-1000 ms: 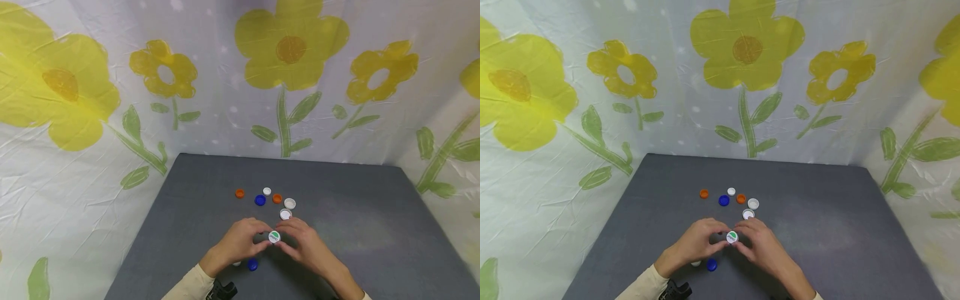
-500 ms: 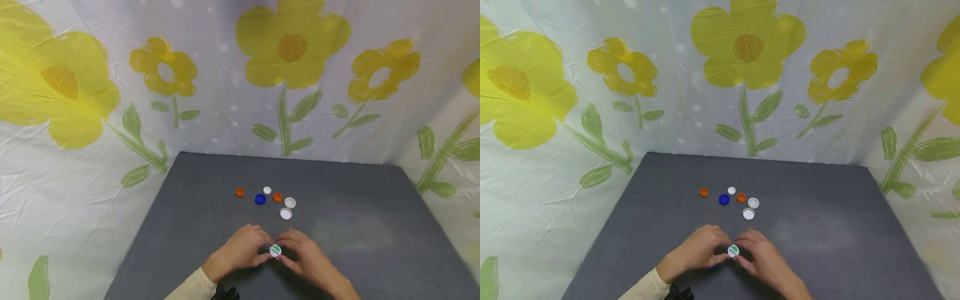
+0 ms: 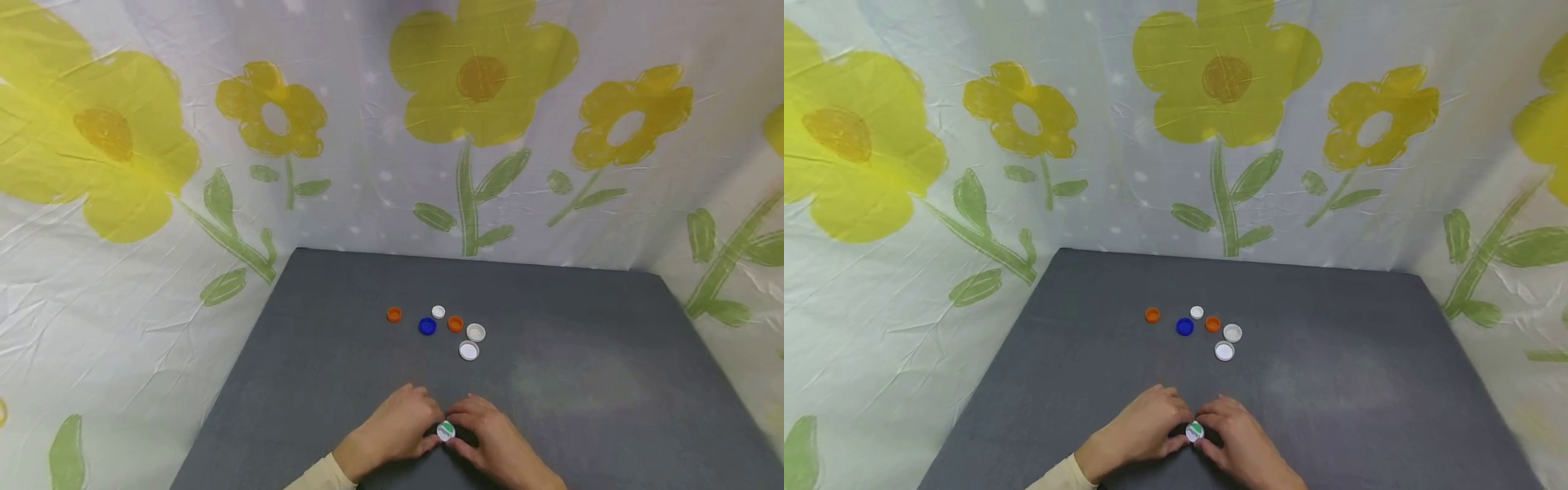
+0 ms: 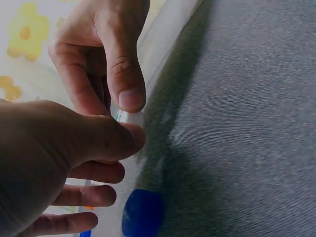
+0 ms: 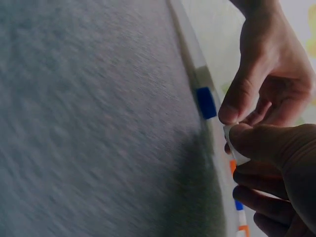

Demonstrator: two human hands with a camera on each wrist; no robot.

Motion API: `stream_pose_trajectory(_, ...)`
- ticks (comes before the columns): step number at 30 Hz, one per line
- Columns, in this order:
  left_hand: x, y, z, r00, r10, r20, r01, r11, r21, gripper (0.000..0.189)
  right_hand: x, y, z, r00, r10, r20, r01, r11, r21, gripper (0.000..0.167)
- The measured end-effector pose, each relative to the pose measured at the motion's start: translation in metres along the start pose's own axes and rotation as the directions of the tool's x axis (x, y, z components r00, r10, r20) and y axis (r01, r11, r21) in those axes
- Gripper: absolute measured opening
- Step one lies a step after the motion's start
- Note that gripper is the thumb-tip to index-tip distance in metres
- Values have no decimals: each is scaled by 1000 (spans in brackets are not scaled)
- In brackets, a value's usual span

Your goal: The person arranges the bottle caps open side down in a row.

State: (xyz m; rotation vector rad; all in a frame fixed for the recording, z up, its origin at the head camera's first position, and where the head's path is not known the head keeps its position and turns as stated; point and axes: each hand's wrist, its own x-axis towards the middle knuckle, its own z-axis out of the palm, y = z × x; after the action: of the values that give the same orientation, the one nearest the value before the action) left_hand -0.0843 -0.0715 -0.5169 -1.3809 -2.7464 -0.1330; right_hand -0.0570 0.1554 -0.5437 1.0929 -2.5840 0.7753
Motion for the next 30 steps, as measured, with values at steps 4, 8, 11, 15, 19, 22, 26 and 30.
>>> stream_pose_trajectory(4,-2,3,3,1000,-7,13,7,999,33,13,-2,-1,6,999,-29,-13,29,999,-24,24)
stream_pose_trajectory(8,-3,6,4,999,-8,32,5,996,87,14,-3,-2,9,1000,-31,-7,31,999,-33,25)
stream_pose_trajectory(11,-3,8,5,999,-11,51,5,994,112,16,-3,-4,8,1000,-13,21,14,999,-30,24)
stream_pose_trajectory(15,-4,10,7,998,-7,57,-1,991,134,17,-3,-4,8,998,2,59,0,999,-32,24)
stream_pose_trajectory(19,-5,11,8,999,-3,41,-4,988,156,16,-4,-5,8,995,22,92,-18,999,-40,25)
stream_pose_trajectory(22,-5,12,8,999,-4,37,-2,988,157,18,-3,-5,8,995,25,98,-20,999,-48,26)
stream_pose_trajectory(26,-6,12,7,999,-14,41,8,990,143,23,-3,-5,8,995,24,101,-19,999,-48,26)
stream_pose_trajectory(30,-7,9,4,999,-17,44,12,993,117,29,-2,-6,5,987,77,143,-75,997,-16,29)
